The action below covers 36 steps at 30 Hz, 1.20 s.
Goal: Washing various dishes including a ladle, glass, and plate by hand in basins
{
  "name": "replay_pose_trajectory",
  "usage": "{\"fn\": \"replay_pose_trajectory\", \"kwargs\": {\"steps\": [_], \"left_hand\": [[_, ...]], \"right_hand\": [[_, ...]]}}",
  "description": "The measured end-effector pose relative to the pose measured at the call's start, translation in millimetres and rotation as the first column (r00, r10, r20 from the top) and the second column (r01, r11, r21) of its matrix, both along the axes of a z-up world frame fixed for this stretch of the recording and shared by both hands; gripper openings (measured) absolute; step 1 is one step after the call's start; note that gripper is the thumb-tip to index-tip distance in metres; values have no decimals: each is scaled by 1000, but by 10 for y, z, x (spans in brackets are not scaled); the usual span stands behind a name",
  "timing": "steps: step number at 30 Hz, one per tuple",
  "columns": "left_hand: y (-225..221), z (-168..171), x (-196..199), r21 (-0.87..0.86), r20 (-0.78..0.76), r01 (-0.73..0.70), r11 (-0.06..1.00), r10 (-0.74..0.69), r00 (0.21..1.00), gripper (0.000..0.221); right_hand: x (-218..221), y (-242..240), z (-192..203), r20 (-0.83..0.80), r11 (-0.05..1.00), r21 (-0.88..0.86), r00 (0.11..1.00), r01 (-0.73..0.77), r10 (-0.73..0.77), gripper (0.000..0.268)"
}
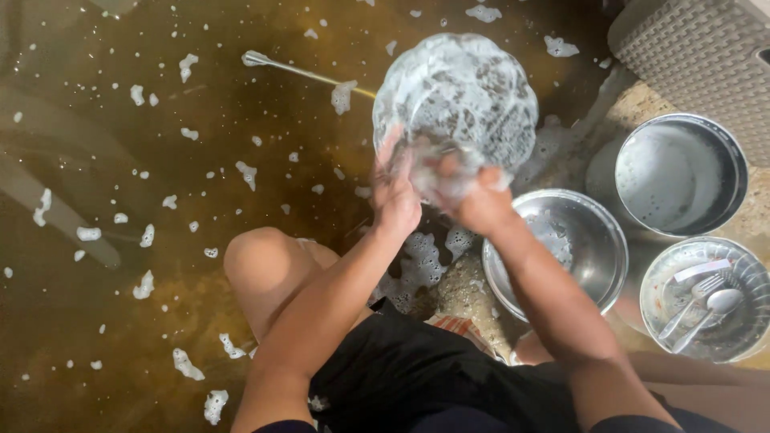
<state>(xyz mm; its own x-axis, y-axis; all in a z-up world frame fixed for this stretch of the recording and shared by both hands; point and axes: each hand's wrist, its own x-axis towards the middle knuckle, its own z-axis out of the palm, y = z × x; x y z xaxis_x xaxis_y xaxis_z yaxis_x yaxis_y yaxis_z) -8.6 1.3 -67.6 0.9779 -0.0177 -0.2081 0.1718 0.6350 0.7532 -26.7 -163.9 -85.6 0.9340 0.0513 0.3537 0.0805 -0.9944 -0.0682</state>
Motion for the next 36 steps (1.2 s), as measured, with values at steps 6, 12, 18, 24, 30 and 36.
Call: {"fn": "replay_pose_trajectory", "kwargs": {"steps": [6, 12, 18, 24, 30, 36], "left_hand": [[46, 43, 25, 78, 38, -178, 981, 175, 984, 27], [-27, 593, -162, 138, 172, -189, 972, 164, 971, 30], [-78, 105, -166, 348, 202, -188, 918, 122, 972, 30], [135, -156, 136, 329, -117, 91, 940, -55, 992, 38], [164, -2053, 288, 787, -138, -134, 603, 383, 914, 29], [-286, -2200, 333, 557, -456, 55, 828, 250, 854, 43]], "right_hand": [[-80, -147, 111, 102, 871, -491, 993, -8, 67, 47], [-89, -474, 189, 129, 500, -866, 969, 8, 209, 48], [-203, -87, 305, 77, 18, -997, 945, 76, 318, 53], [-139, -350, -666, -34, -472, -862, 906, 187, 422, 62], [163, -1161, -1713, 60, 404, 913, 998, -64, 20, 42], [497, -1104, -1723, -367, 601, 719, 925, 350, -100, 42]]}}
